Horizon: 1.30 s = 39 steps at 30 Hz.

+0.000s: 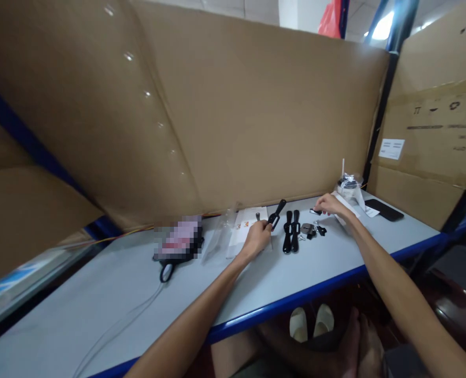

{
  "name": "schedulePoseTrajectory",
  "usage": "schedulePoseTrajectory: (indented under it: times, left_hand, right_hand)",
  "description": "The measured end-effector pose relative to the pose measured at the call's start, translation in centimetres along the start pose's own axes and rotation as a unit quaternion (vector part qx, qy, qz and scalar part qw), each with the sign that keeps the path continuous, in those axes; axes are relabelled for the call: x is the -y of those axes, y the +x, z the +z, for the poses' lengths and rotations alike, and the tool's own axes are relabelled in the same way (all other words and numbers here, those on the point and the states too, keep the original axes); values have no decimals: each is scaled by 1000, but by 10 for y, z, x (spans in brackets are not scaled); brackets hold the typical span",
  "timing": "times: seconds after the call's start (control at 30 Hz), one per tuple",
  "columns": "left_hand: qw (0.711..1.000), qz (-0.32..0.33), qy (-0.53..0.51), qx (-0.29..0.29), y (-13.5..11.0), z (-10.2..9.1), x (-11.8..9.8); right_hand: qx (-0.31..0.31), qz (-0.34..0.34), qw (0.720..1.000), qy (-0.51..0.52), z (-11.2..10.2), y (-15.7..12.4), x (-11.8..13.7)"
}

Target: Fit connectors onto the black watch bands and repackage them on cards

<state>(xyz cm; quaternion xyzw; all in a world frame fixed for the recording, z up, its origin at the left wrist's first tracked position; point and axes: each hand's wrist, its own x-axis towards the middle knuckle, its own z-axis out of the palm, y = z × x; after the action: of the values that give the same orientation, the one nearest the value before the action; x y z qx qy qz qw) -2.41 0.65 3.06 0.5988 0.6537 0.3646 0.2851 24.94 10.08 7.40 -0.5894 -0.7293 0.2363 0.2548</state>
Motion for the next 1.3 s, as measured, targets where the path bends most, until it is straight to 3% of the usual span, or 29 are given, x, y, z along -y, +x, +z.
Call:
schedulePoseTrajectory:
  times: [0.13, 0.4, 0.7, 1.3]
  left_hand:
    - [985, 9, 171, -10, 1, 2, -12]
    - [929, 1, 371, 11, 6, 17, -20]
    - [924, 28, 380, 29, 16, 23, -23]
    - [942, 63, 331, -6, 6, 14, -16]
  right_hand:
    - [-12, 14, 999, -31, 10, -8, -15]
    - [-54, 18, 996, -71, 35, -5, -20]
    - [-127, -1, 986, -107, 43, -3, -15]
    - [-163, -2, 975, -153, 39, -5, -24]
